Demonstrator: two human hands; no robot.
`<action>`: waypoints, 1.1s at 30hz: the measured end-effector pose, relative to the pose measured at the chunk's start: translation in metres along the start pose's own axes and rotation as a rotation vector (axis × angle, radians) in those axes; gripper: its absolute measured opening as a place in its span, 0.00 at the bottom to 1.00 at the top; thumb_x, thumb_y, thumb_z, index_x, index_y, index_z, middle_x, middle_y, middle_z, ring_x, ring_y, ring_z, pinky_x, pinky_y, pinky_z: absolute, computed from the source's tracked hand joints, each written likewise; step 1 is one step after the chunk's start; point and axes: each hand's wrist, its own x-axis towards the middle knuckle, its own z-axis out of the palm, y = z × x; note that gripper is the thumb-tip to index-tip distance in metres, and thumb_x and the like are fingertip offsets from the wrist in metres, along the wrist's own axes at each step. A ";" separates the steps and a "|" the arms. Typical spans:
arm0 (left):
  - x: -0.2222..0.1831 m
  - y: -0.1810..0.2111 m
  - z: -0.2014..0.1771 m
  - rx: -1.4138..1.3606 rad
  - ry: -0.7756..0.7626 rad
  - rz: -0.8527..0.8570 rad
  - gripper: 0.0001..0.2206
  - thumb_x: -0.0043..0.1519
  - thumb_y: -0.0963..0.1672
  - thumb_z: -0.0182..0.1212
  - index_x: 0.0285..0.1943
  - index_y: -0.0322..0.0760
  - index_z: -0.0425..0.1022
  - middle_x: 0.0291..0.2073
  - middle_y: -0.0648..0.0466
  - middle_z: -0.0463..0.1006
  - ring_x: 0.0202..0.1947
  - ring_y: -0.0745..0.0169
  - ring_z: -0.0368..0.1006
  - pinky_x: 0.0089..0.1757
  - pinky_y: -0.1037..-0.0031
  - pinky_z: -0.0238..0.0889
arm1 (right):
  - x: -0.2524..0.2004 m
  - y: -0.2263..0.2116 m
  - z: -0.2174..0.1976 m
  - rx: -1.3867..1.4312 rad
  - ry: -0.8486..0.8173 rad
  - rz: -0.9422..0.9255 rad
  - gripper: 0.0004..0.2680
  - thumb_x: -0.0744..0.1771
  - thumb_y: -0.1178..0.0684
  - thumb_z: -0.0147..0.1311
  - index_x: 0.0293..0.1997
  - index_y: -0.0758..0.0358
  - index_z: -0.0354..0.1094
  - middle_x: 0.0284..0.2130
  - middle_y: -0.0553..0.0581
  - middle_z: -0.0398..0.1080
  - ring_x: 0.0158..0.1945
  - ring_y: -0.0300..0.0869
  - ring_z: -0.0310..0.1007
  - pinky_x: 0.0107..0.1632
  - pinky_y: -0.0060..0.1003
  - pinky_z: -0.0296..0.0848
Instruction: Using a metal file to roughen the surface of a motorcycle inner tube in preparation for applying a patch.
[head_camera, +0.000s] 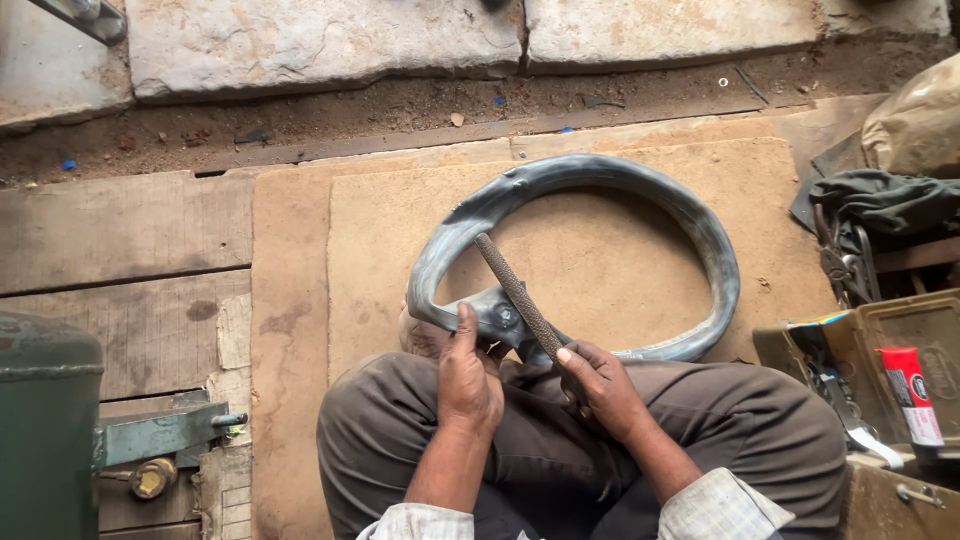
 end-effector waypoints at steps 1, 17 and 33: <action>0.003 -0.002 -0.003 -0.001 0.003 0.001 0.19 0.68 0.51 0.49 0.57 0.34 0.72 0.46 0.53 0.80 0.48 0.63 0.76 0.51 0.65 0.68 | 0.000 0.001 0.000 0.000 -0.003 0.002 0.11 0.69 0.47 0.51 0.41 0.67 0.69 0.16 0.53 0.65 0.13 0.33 0.55 0.20 0.29 0.57; 0.002 0.001 -0.002 -0.038 -0.097 0.043 0.22 0.67 0.54 0.50 0.57 0.35 0.71 0.46 0.51 0.79 0.49 0.60 0.73 0.52 0.62 0.64 | 0.008 0.002 0.003 -0.079 0.003 0.000 0.13 0.68 0.45 0.49 0.40 0.66 0.71 0.18 0.51 0.65 0.17 0.34 0.61 0.22 0.30 0.62; 0.026 -0.031 -0.026 0.244 -0.270 0.162 0.11 0.51 0.33 0.64 0.43 0.25 0.79 0.37 0.50 0.82 0.37 0.60 0.76 0.42 0.71 0.69 | 0.011 0.011 0.000 -0.020 -0.014 -0.092 0.14 0.69 0.44 0.48 0.45 0.68 0.71 0.17 0.51 0.65 0.16 0.34 0.60 0.20 0.28 0.60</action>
